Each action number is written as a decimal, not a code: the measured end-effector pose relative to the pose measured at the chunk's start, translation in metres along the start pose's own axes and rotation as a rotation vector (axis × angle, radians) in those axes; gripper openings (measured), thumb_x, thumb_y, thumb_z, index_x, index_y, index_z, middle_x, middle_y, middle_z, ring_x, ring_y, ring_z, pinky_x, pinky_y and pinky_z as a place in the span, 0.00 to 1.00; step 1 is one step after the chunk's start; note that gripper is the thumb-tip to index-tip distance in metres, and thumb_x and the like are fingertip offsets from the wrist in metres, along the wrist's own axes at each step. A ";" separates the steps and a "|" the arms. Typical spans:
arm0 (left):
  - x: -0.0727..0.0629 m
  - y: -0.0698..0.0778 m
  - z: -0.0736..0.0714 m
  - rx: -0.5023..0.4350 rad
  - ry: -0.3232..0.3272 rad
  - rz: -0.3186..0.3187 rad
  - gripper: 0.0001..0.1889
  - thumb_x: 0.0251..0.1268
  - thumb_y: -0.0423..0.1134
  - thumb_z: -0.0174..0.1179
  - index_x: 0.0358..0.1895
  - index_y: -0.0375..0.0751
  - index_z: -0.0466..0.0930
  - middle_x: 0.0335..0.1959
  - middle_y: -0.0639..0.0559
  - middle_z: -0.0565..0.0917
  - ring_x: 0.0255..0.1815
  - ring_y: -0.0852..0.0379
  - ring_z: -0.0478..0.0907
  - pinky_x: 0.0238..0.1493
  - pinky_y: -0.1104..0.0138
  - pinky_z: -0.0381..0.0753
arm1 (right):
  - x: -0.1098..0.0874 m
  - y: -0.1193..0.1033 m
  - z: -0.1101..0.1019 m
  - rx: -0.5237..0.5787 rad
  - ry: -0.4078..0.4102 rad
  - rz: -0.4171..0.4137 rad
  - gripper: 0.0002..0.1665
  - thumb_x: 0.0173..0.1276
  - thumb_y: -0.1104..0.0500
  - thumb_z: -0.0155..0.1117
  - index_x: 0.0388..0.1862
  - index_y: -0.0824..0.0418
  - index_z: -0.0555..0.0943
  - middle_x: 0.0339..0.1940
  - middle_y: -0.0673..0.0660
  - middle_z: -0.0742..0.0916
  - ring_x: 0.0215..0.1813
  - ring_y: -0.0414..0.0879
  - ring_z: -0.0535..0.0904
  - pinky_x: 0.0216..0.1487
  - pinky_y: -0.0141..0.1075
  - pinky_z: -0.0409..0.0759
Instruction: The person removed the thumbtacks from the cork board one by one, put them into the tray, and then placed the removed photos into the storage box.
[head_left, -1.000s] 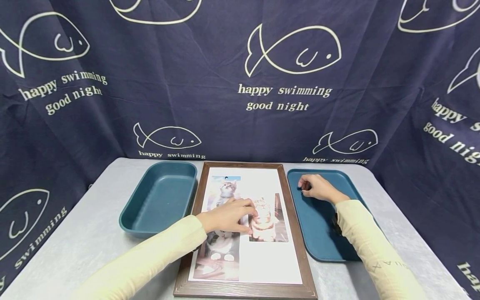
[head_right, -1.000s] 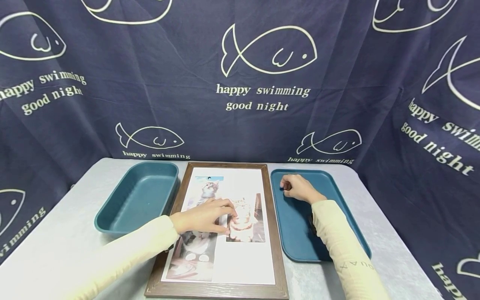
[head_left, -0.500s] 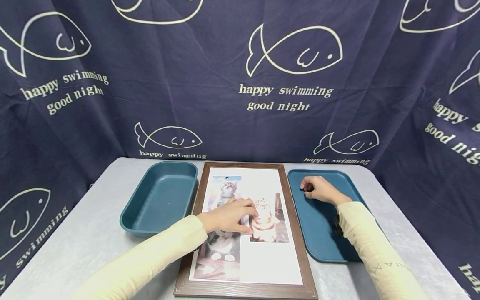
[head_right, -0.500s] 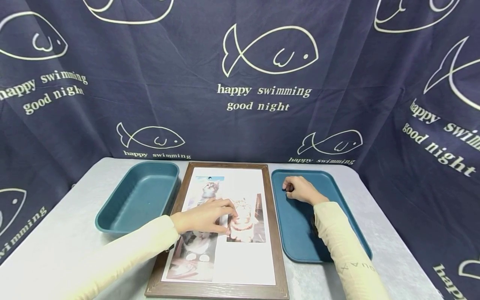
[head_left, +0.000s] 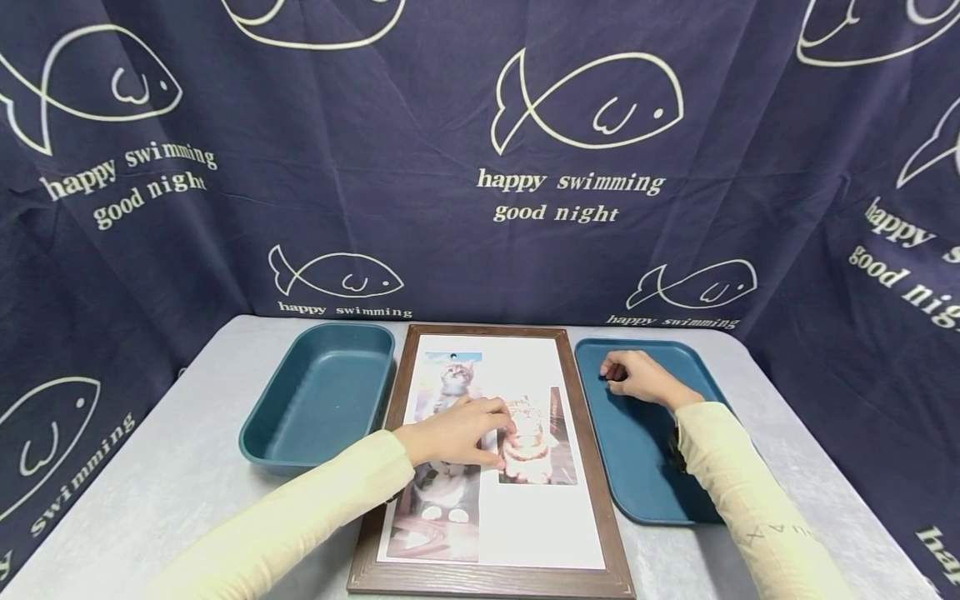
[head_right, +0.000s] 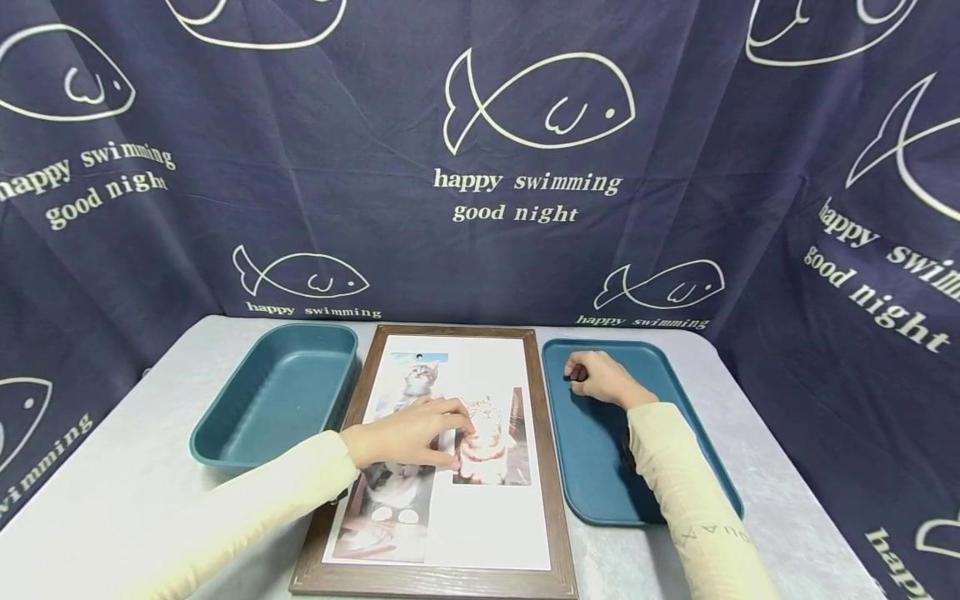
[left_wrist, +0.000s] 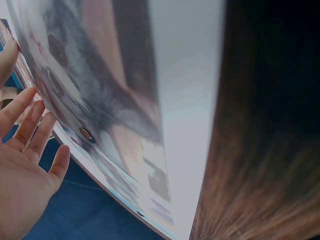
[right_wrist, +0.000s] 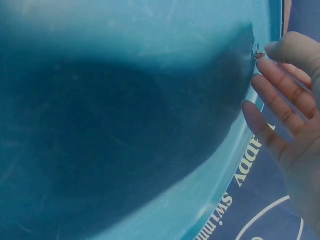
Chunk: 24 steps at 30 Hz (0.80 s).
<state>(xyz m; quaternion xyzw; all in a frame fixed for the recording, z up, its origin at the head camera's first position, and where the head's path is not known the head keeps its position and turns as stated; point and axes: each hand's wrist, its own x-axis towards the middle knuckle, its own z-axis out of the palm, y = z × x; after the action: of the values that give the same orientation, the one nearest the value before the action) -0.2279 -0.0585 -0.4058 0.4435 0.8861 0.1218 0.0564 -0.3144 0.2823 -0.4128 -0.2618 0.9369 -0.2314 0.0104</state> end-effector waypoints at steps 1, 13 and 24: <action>0.000 0.000 0.000 0.000 0.001 0.002 0.24 0.54 0.56 0.61 0.54 0.52 0.74 0.53 0.59 0.72 0.56 0.61 0.70 0.57 0.56 0.65 | 0.000 0.000 0.000 0.002 0.009 -0.002 0.10 0.49 0.69 0.64 0.33 0.65 0.79 0.27 0.54 0.83 0.30 0.41 0.76 0.34 0.35 0.75; -0.001 0.003 -0.002 0.008 -0.006 -0.004 0.24 0.54 0.55 0.61 0.54 0.52 0.74 0.53 0.60 0.72 0.55 0.62 0.70 0.56 0.60 0.65 | 0.007 -0.012 -0.003 -0.028 0.060 -0.046 0.07 0.53 0.66 0.64 0.32 0.64 0.79 0.24 0.50 0.82 0.28 0.38 0.75 0.32 0.34 0.74; -0.001 0.002 -0.002 0.012 0.001 0.006 0.24 0.54 0.56 0.61 0.54 0.53 0.74 0.53 0.60 0.72 0.55 0.62 0.70 0.55 0.60 0.65 | 0.015 -0.035 -0.002 -0.047 0.039 -0.103 0.06 0.56 0.64 0.63 0.33 0.63 0.79 0.27 0.50 0.82 0.30 0.41 0.76 0.34 0.36 0.74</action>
<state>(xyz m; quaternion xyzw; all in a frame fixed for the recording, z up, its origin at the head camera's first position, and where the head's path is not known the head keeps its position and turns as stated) -0.2262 -0.0587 -0.4038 0.4464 0.8856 0.1169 0.0527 -0.3107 0.2492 -0.3937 -0.3053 0.9274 -0.2147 -0.0258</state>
